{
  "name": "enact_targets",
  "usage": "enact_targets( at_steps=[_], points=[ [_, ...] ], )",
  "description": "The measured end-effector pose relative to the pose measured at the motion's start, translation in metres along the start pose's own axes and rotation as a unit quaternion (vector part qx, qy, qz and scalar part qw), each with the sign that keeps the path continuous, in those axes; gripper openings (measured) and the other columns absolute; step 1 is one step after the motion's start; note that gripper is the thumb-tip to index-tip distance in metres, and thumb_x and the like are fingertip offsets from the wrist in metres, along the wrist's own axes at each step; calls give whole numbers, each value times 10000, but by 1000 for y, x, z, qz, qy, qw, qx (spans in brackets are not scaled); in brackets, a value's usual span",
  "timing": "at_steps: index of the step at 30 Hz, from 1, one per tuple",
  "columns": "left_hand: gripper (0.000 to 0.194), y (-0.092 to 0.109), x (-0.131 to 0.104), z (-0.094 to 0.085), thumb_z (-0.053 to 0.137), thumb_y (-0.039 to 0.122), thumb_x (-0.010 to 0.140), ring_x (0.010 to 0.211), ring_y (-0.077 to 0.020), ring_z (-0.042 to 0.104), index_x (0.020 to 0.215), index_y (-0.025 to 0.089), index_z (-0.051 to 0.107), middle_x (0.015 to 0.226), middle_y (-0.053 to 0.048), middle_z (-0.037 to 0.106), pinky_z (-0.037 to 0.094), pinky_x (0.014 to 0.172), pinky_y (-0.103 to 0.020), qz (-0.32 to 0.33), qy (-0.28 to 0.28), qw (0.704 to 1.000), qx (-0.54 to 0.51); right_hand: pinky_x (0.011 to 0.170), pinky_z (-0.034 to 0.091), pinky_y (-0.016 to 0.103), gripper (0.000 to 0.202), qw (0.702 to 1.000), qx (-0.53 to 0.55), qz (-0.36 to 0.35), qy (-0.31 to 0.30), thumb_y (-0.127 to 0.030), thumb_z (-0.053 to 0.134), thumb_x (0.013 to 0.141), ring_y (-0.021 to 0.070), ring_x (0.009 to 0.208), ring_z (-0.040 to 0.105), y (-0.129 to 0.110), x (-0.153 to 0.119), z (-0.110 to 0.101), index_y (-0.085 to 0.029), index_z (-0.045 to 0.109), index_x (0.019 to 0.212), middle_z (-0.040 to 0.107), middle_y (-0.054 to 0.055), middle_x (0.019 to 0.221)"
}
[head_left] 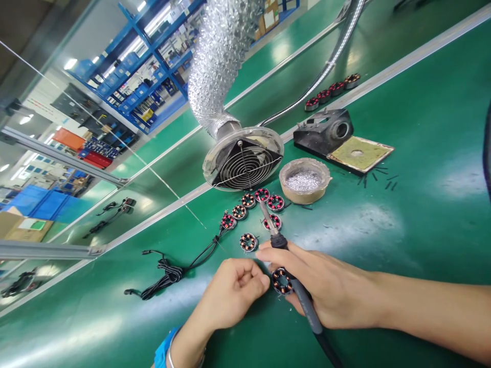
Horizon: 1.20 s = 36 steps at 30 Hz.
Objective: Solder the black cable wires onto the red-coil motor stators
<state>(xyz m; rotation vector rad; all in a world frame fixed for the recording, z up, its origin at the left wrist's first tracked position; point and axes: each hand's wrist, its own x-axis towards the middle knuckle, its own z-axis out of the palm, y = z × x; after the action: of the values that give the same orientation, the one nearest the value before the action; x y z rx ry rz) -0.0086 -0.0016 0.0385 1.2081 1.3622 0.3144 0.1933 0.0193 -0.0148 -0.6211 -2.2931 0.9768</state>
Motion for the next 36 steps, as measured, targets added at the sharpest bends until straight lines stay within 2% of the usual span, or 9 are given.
enact_targets(
  at_steps=[5,11,18,22,26,28,30,33,36],
  points=[
    [327,-4,1,3,643,451,752,462,-75,260,629,167,538,494,67,382,163,461,-232,-25,-51,998,17,805,577,362,730,1000,-5,3,-4,-18,536,762,259,997,658,0,0,-1,-206,352,1443,584,137,1184],
    [429,-2,4,1,704,558,662,481,-80,290,611,154,568,486,54,407,198,488,-229,0,-11,994,-108,743,577,324,724,1000,-1,-7,9,-25,547,746,247,930,676,1,-1,1,-202,367,1425,601,125,1139],
    [206,-12,-12,8,691,343,709,453,-73,181,762,147,655,468,103,287,122,450,-246,-40,26,997,66,694,587,346,720,998,-30,-38,32,-7,531,735,264,890,682,3,-2,3,-160,346,1415,598,154,1126],
    [321,-13,-7,16,649,470,739,445,-73,205,679,166,567,470,83,357,130,439,-246,-41,6,999,-14,668,600,369,677,996,-46,-57,47,-18,500,772,272,859,687,2,-1,3,-155,324,1412,600,169,1110],
    [370,-10,-8,8,684,513,691,441,-72,202,647,171,550,449,88,340,141,445,-240,-27,8,998,-53,686,608,352,690,994,-51,-67,64,-24,465,762,264,880,691,1,-1,4,-173,305,1416,610,153,1094],
    [338,-9,-13,-4,653,493,710,436,-75,194,658,173,558,447,92,321,144,443,-238,-13,42,999,-15,692,610,339,680,994,-58,-66,71,-40,441,775,253,878,693,2,0,3,-182,300,1425,616,147,1091],
    [292,-9,-20,-21,611,455,736,438,-81,186,662,175,570,446,103,264,155,453,-236,16,132,989,62,698,609,321,680,992,-65,-67,81,-47,417,783,235,861,688,3,1,1,-191,297,1437,619,136,1067],
    [228,-13,-22,-47,569,389,761,443,-99,228,758,171,638,457,105,218,181,497,-240,59,315,924,210,652,596,281,693,992,-70,-60,92,-51,421,763,201,767,664,8,2,-6,-208,320,1431,609,86,938],
    [226,-20,-17,-72,576,365,747,456,-120,310,834,184,677,455,83,321,191,519,-248,45,372,881,288,612,587,291,694,990,-92,-51,97,-59,443,743,209,727,649,13,3,-13,-201,342,1414,601,80,902]
  ],
)
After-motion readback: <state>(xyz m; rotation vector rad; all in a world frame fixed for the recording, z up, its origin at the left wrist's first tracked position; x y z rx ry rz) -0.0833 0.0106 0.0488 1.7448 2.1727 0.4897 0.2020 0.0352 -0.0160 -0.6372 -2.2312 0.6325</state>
